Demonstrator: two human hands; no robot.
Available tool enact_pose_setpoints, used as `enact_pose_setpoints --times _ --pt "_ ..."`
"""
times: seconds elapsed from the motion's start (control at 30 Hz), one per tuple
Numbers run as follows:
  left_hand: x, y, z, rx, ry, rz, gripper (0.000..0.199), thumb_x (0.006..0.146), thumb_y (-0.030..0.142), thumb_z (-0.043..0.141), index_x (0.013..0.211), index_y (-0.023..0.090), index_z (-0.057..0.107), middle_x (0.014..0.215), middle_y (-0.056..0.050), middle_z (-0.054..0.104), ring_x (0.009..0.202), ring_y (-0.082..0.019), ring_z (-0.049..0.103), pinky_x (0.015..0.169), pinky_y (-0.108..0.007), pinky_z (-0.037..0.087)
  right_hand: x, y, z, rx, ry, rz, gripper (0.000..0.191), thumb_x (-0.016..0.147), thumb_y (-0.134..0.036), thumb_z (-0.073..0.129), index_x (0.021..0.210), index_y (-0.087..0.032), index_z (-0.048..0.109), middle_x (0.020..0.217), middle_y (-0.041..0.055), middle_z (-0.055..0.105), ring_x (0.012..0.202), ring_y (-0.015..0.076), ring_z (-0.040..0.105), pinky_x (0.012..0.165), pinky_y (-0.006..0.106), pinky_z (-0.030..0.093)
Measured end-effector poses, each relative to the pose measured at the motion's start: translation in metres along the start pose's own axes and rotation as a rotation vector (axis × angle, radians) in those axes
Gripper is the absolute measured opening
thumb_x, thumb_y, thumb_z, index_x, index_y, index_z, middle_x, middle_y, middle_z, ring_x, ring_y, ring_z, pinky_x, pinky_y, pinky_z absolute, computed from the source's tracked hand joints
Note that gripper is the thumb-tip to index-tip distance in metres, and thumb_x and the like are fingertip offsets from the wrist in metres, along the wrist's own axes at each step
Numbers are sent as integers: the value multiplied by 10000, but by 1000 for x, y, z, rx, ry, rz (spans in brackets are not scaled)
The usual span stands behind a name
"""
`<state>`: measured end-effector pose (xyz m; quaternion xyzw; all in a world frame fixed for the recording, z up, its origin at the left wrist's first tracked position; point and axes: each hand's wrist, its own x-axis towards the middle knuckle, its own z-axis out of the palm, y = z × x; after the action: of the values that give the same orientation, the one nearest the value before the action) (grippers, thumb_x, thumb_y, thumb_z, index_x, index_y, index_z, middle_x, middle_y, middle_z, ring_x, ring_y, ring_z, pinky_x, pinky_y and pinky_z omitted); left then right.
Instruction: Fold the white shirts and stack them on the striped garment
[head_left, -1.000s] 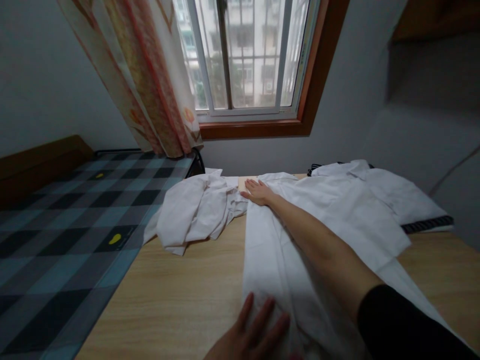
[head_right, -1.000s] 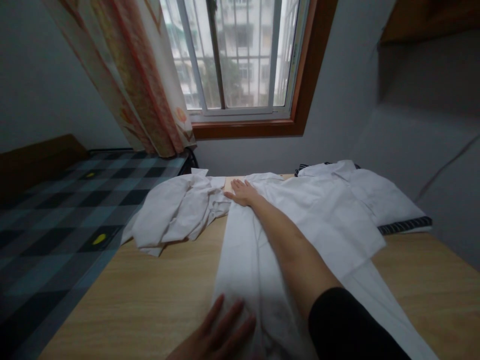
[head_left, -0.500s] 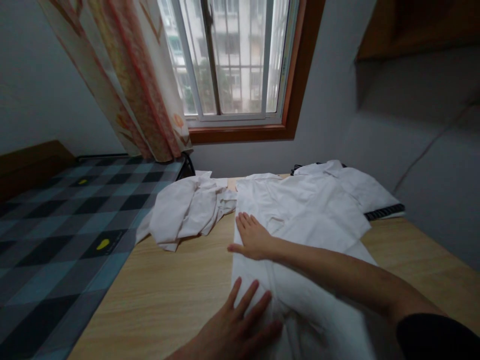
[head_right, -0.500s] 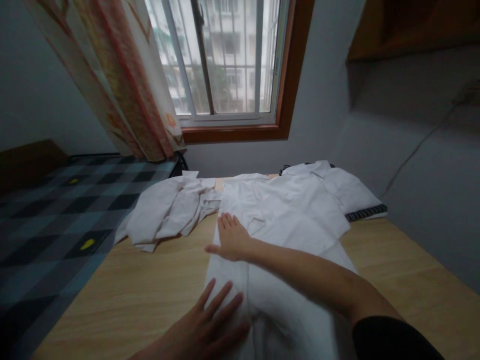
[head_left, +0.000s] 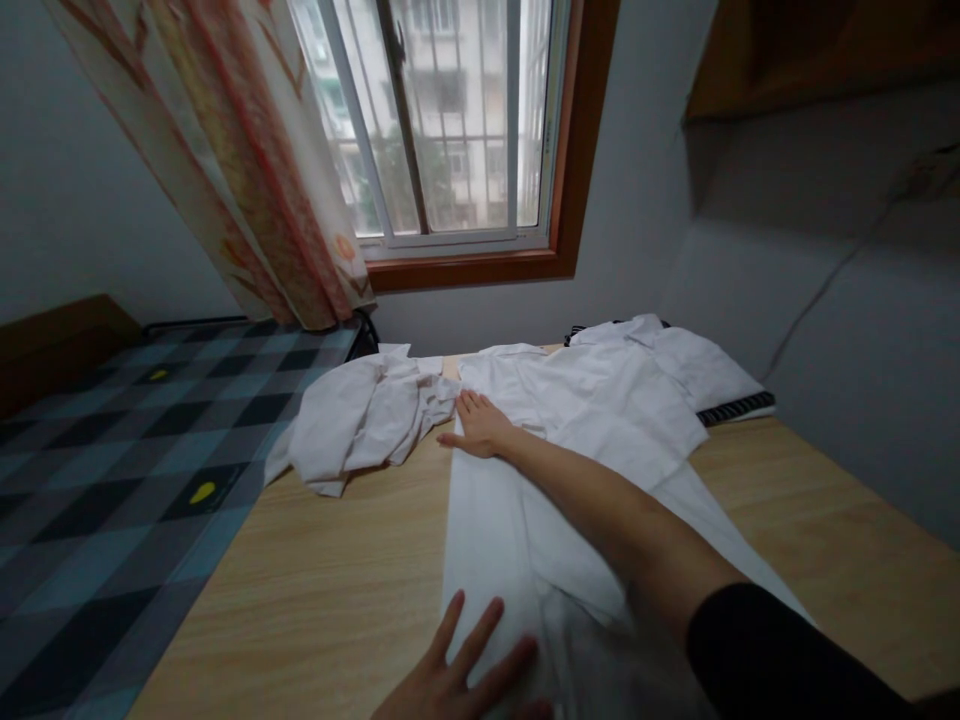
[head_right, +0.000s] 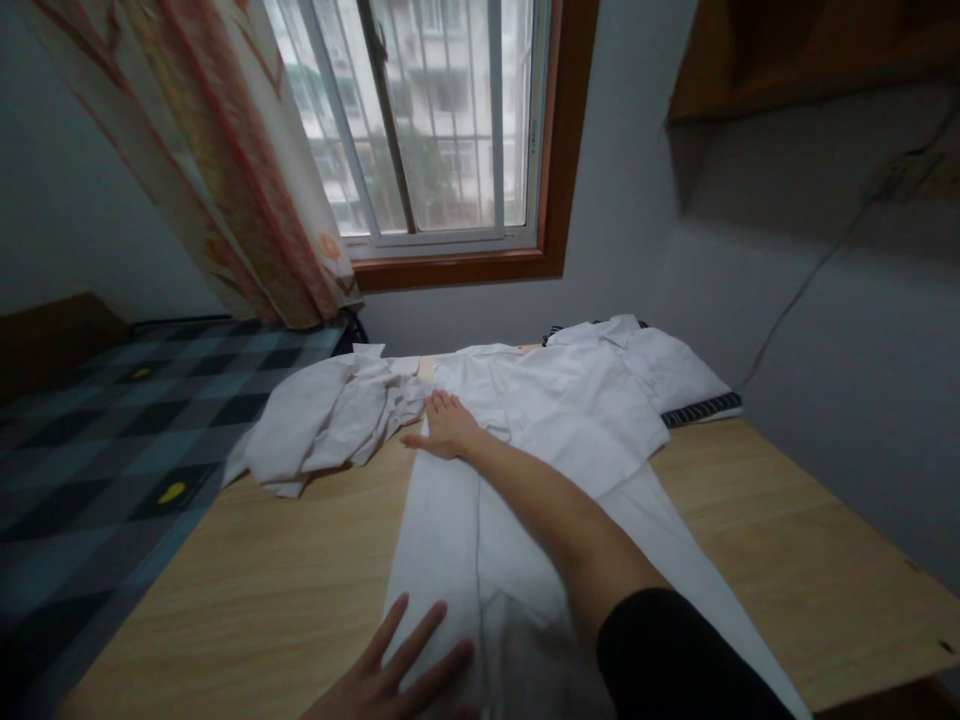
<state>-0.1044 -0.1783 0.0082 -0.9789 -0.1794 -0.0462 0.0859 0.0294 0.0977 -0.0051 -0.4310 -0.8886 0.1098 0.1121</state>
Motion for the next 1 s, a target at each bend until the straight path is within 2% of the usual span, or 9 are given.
enact_pose_setpoints --times 0.13,0.23,0.33,0.47,0.6,0.7,0.77,0.9,1.0 --pt "0 5 -7 -71 -33 27 473 941 392 522 1398 458 419 1455 44 479 1299 -294 474 1132 -527 302 8 1 -5 0 38 24 978 892 -736 255 1477 48 258 1556 260 199 1462 335 152 1185 442 126" --pt "2 9 -19 -110 -64 -9 476 946 403 508 1407 459 402 1456 58 478 1302 -280 469 1135 -508 299 -9 -3 -11 106 89 -34 746 977 -591 234 1448 -26 356 1517 211 344 1422 269 298 1163 403 216" --pt "11 8 -45 -232 -87 -32 510 929 460 511 1422 450 380 1438 45 502 1304 -277 463 1127 -483 307 -59 0 -21 289 87 -113 616 1009 -500 210 1450 -99 369 1486 149 425 1374 200 390 1128 347 305" --pt "43 -12 -79 -471 -186 -73 535 902 553 497 1392 338 465 1330 -26 597 1206 -266 542 1034 -411 405 -162 28 -47 333 79 -154 600 990 -505 288 1486 -169 327 1528 101 371 1406 196 338 1155 381 284" --pt "107 -54 -83 -538 -172 -107 465 914 541 487 1254 241 588 1128 -70 676 1024 -227 626 916 -354 463 -271 67 -72 202 95 67 605 932 -496 436 1457 -198 396 1507 111 401 1384 245 375 1136 431 321" --pt "174 -87 -68 -438 -68 -164 482 928 512 466 1279 196 565 1165 -106 650 1055 -243 607 909 -356 454 -343 84 -79 103 211 367 572 893 -468 499 1390 -186 483 1406 144 512 1302 281 473 1090 468 376" --pt "225 -103 -55 -393 -16 -241 502 935 494 452 1315 174 532 1141 -111 655 1041 -238 608 899 -345 453 -382 85 -78 91 262 543 555 871 -471 518 1341 -176 531 1331 154 573 1225 296 542 1039 475 430" --pt "326 -118 -33 -347 -4 -345 636 955 574 337 1500 253 277 1158 -106 661 1023 -256 631 846 -360 468 -435 66 -66 184 282 739 519 858 -516 506 1283 -226 581 1280 130 623 1139 311 613 967 484 498" --pt "383 -119 -21 -293 -96 -327 668 928 672 253 1485 309 312 1218 -124 646 1079 -299 621 858 -399 468 -456 48 -52 224 273 795 523 837 -557 528 1290 -301 579 1304 99 615 1159 329 606 978 502 494"
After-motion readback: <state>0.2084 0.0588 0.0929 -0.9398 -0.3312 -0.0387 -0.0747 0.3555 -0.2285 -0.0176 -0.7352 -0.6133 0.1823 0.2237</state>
